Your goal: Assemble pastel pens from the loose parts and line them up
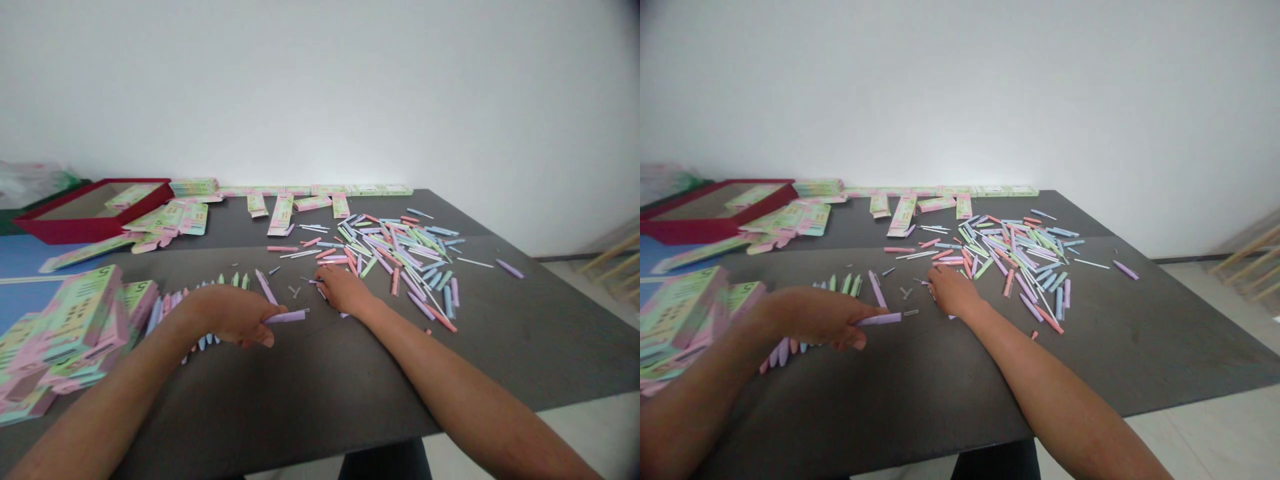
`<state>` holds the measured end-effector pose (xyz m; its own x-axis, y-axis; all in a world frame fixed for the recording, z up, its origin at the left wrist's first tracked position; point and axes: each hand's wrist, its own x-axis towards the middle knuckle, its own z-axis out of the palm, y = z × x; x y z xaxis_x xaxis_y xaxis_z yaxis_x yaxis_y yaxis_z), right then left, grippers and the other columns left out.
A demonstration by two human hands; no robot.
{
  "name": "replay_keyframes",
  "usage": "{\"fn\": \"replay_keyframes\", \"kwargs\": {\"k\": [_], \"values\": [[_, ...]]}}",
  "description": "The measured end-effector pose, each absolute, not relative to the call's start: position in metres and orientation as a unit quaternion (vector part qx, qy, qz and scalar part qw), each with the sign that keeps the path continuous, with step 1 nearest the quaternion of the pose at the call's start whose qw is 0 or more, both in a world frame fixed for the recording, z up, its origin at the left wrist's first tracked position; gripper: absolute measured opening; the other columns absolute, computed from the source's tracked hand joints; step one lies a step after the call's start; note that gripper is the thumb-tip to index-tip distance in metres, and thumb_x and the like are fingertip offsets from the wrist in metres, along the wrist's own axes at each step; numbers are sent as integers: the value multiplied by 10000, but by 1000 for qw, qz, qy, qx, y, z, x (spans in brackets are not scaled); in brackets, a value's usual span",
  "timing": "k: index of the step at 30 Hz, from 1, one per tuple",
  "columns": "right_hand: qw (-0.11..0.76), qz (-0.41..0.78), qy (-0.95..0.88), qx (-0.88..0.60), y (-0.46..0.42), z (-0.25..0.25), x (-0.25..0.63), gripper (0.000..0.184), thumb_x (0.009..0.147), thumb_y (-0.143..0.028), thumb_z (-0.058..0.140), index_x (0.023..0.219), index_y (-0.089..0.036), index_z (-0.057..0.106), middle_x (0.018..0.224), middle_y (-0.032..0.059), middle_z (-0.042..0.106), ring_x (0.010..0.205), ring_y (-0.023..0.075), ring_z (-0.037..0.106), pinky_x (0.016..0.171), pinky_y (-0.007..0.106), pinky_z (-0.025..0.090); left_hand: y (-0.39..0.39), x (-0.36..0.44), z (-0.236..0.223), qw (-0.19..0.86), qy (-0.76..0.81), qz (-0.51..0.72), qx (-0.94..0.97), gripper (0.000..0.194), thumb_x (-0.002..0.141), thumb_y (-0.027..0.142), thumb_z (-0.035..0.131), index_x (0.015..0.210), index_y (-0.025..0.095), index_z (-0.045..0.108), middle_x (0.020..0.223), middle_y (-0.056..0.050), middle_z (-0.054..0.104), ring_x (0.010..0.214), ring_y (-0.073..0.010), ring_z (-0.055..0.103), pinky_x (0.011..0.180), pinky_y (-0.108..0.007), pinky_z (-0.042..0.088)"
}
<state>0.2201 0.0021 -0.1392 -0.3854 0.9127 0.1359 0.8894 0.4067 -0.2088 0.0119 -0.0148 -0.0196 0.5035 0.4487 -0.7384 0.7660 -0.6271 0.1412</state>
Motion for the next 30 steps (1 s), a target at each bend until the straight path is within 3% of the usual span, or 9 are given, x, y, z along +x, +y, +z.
{"fn": "replay_keyframes", "kwargs": {"k": [19,24,30], "values": [[47,65,-803,-591,-5,-132,216,216,893,-294,408,1001,-184,559,1065,118,625,984,227,578,769,308,408,-22,21,-23,186,375,-350,838,533,794,320,545,1309,198,481,756,-79,731,676,-228,652,467,-256,360],[82,116,-809,-570,-3,-132,226,219,898,-233,376,877,-198,591,989,68,652,952,199,580,762,281,390,-20,17,-22,184,372,-343,842,530,795,330,537,1308,206,483,737,-61,722,649,-217,636,474,-258,362],[126,152,-826,-528,-5,-133,233,162,868,-187,440,921,-196,593,1011,48,629,946,162,553,772,257,365,-13,2,-8,197,388,-319,842,472,817,344,495,1274,226,502,788,-55,714,675,-212,631,502,-258,378]]}}
